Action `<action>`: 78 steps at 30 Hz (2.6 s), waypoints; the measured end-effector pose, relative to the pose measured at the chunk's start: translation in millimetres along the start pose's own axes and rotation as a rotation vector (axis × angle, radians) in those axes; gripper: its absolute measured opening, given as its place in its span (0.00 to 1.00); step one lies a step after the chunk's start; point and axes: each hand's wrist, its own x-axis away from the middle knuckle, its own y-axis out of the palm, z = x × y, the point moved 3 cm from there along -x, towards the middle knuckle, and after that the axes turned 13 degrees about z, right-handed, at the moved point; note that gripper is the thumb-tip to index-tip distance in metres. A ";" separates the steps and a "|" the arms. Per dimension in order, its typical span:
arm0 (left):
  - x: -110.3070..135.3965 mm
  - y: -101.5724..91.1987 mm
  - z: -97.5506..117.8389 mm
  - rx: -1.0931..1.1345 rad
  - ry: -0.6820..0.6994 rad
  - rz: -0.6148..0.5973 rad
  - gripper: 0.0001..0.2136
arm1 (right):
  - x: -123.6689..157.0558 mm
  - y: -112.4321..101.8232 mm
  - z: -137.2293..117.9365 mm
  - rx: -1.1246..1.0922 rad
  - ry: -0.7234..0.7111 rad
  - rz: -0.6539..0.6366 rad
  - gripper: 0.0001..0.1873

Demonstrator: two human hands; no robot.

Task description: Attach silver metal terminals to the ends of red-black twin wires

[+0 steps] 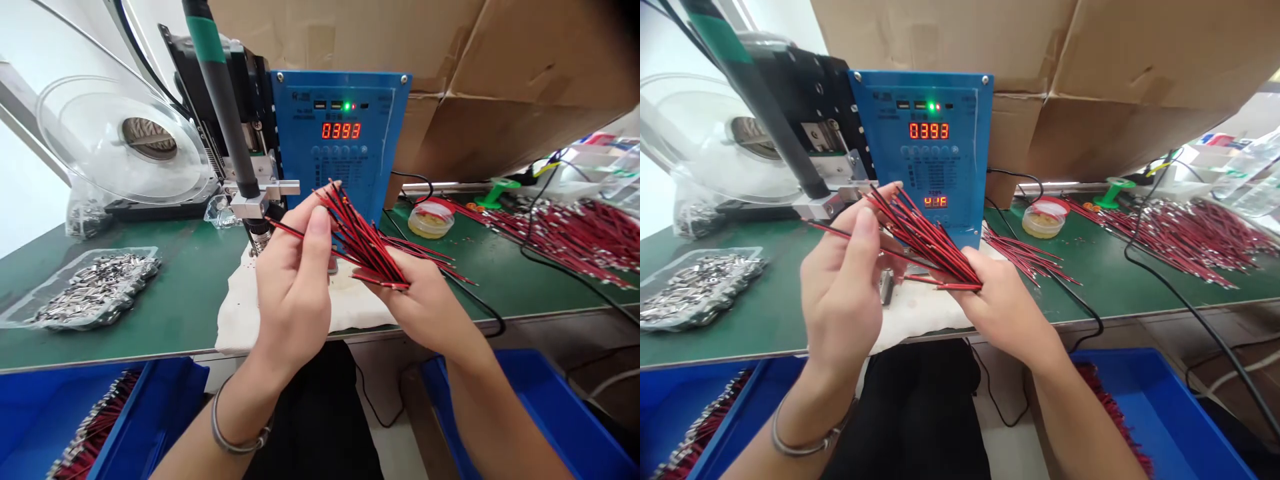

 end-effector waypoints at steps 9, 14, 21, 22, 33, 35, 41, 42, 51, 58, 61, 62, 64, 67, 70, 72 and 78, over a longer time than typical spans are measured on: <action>-6.2 9.5 -20.3 0.001 -0.101 -0.199 0.18 | -19.4 28.4 20.4 -0.181 0.025 0.042 0.05; -3.2 13.6 -27.2 0.145 -0.189 -0.191 0.25 | -20.9 36.9 24.0 -0.273 0.048 0.064 0.12; -1.9 25.1 -29.2 0.321 -0.300 -0.199 0.18 | -15.5 51.1 32.3 -0.396 0.140 0.083 0.14; -1.1 26.4 -30.8 0.325 -0.323 -0.220 0.18 | -14.6 51.9 33.1 -0.406 0.159 0.095 0.14; 16.7 28.1 -52.4 0.311 -0.305 -0.247 0.24 | -9.4 50.8 39.3 -0.416 0.294 0.145 0.15; 16.8 29.4 -49.8 0.279 -0.204 -0.265 0.25 | -7.0 51.3 42.8 -0.416 0.315 0.175 0.15; 1.8 34.4 -33.2 0.235 0.052 -0.209 0.16 | 0.0 49.2 44.3 -0.390 0.346 0.251 0.13; -1.4 35.1 -30.6 0.223 0.048 -0.191 0.15 | 0.4 49.1 43.7 -0.385 0.347 0.250 0.12; -10.4 39.0 -14.9 0.086 0.001 -0.189 0.06 | -0.2 52.1 37.7 -0.402 0.350 0.213 0.11; 1.3 23.0 -28.9 0.075 0.062 -0.154 0.17 | 1.8 47.9 39.8 -0.430 0.355 0.197 0.15; 18.1 15.3 -45.2 0.020 -0.101 -0.188 0.38 | 2.0 47.8 46.1 -0.420 0.357 0.213 0.16; 23.9 15.5 -49.9 -0.053 -0.163 -0.224 0.43 | 2.1 48.1 48.3 -0.413 0.358 0.218 0.16; 32.7 20.7 -56.5 -0.192 -0.267 -0.320 0.41 | 2.3 48.8 51.6 -0.390 0.353 0.217 0.15; 34.3 34.4 -61.3 -0.261 -0.328 -0.385 0.22 | 2.3 49.0 52.4 -0.345 0.321 0.199 0.12; 27.4 44.7 -64.1 -0.226 -0.278 -0.332 0.11 | 1.7 48.3 51.2 -0.316 0.265 0.188 0.10; 24.6 48.7 -65.0 -0.192 -0.229 -0.338 0.07 | 1.3 47.9 51.6 -0.299 0.234 0.194 0.10; 23.4 53.7 -56.6 -0.140 -0.195 -0.446 0.11 | -0.4 43.2 49.8 -0.237 0.205 0.234 0.13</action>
